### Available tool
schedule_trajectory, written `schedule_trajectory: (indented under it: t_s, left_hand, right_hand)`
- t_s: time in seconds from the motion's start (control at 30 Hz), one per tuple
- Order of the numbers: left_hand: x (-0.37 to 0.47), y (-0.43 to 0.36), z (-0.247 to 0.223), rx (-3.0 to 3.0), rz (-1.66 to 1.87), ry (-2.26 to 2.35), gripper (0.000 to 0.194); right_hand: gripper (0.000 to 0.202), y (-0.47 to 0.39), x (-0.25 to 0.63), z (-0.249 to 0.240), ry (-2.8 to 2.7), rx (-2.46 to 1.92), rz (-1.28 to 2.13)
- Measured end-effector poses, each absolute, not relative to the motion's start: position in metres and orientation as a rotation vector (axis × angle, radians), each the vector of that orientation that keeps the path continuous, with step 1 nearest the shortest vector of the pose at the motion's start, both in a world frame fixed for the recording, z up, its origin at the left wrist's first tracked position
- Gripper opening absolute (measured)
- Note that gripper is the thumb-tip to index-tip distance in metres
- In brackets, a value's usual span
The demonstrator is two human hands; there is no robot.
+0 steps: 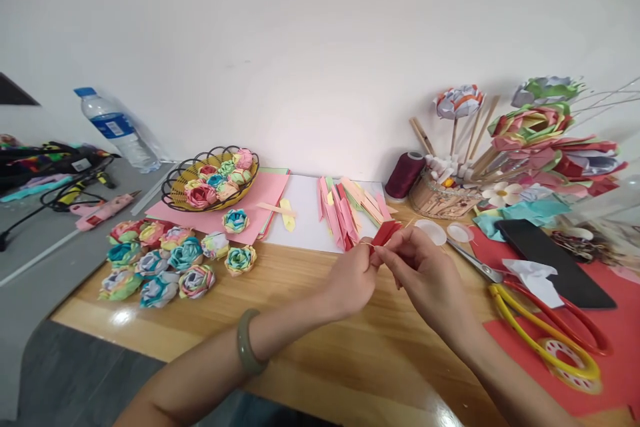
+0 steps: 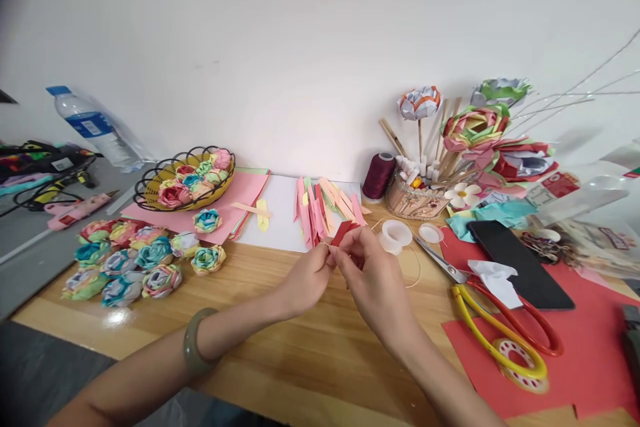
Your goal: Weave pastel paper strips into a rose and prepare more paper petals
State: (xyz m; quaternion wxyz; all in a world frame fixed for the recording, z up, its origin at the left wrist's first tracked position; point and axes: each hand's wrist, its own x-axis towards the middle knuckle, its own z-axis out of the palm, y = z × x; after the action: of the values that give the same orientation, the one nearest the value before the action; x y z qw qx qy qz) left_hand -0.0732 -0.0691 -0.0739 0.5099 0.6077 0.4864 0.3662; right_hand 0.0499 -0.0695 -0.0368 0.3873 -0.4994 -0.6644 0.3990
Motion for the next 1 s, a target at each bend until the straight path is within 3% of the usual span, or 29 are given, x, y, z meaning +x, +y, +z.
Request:
schedule_trajectory:
  t_s: [0.17, 0.57, 1.0]
  left_hand:
    - [-0.077, -0.075, -0.063, 1.742, 0.891, 1.195, 0.016]
    - [-0.064, -0.068, -0.076, 1.306, 1.216, 1.127, 0.029]
    - [-0.063, -0.071, -0.081, 1.165, 1.056, 1.114, 0.05]
  right_hand:
    - [0.019, -0.068, 0.051, -0.041, -1.674, -1.24, 0.963]
    - [0.009, -0.079, 0.047, -0.046, -1.795, -1.306, 0.757]
    - [0.024, -0.084, 0.061, -0.043, -1.866, -1.514, 0.593]
